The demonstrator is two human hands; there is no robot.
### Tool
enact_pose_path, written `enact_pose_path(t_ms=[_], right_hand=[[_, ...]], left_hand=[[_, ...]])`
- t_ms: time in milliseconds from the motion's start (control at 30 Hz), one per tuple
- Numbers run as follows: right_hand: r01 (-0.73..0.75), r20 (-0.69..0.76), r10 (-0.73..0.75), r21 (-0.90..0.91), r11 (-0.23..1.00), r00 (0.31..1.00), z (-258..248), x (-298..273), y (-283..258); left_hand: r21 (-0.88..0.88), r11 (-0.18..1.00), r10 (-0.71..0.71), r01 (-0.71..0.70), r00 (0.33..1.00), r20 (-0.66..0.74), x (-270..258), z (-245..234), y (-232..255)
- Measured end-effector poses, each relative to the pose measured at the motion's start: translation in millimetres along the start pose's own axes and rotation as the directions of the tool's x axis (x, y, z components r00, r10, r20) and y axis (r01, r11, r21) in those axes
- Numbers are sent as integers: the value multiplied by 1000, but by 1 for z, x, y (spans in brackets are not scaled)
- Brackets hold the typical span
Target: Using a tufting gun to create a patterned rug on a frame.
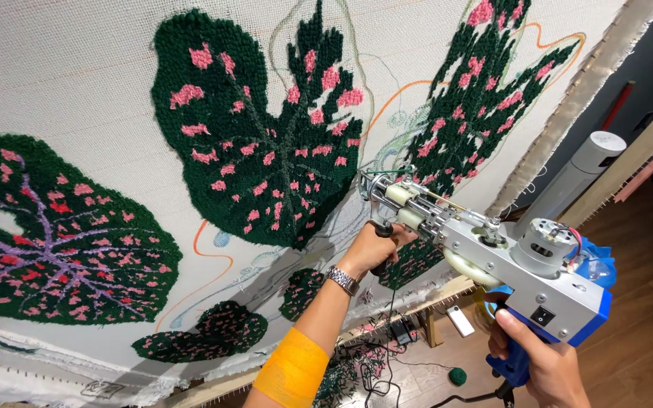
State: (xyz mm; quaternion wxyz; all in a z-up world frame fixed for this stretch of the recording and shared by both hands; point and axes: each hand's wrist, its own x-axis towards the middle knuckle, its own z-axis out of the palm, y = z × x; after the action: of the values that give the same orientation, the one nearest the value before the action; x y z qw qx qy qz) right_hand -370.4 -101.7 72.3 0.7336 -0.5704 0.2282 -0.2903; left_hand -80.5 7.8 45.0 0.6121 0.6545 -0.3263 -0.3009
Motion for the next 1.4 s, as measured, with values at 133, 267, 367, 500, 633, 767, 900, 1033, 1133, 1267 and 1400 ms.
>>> enact_pose_path(t_ms=[133, 267, 367, 500, 633, 767, 900, 1033, 1133, 1267, 1400], right_hand=[[-19, 3, 19, -5, 1000, 1000, 7, -1, -5], [24, -13, -24, -20, 1000, 1000, 9, -1, -4], [28, 5, -28, -52, 998, 1000, 10, 0, -2], [39, -2, -40, -51, 998, 999, 16, -3, -4], [54, -38, -57, -63, 997, 998, 29, -5, -6], [84, -9, -85, -79, 993, 996, 43, -4, 1], [75, -38, -84, -188, 979, 996, 70, -8, 3], [60, -76, -74, -181, 982, 994, 92, -10, 0], [36, -76, -50, -171, 985, 996, 92, -9, 8], [73, -41, -80, -164, 984, 996, 70, -2, 18], [87, -19, -90, -136, 987, 996, 34, 5, 22]], left_hand=[[6, 1000, -20, 20, 1000, -13, 2, -2, -3], [45, 999, -21, 22, 1000, -15, 4, -3, -2], [73, 997, -20, 20, 1000, -5, 5, -5, -1], [89, 995, -35, 36, 999, -15, 6, -6, -2], [43, 998, -51, 53, 998, -39, 7, -10, -2], [55, 996, -63, 67, 995, -74, 21, -23, -10], [45, 999, 20, -17, 997, -79, 38, -42, -28], [71, 997, 24, -20, 998, -66, 39, -56, -17], [68, 998, 5, -1, 999, -53, 38, -59, -20], [54, 999, 10, -7, 998, -54, 42, -51, -31], [1, 1000, 22, -22, 996, -81, 23, -28, -17]])
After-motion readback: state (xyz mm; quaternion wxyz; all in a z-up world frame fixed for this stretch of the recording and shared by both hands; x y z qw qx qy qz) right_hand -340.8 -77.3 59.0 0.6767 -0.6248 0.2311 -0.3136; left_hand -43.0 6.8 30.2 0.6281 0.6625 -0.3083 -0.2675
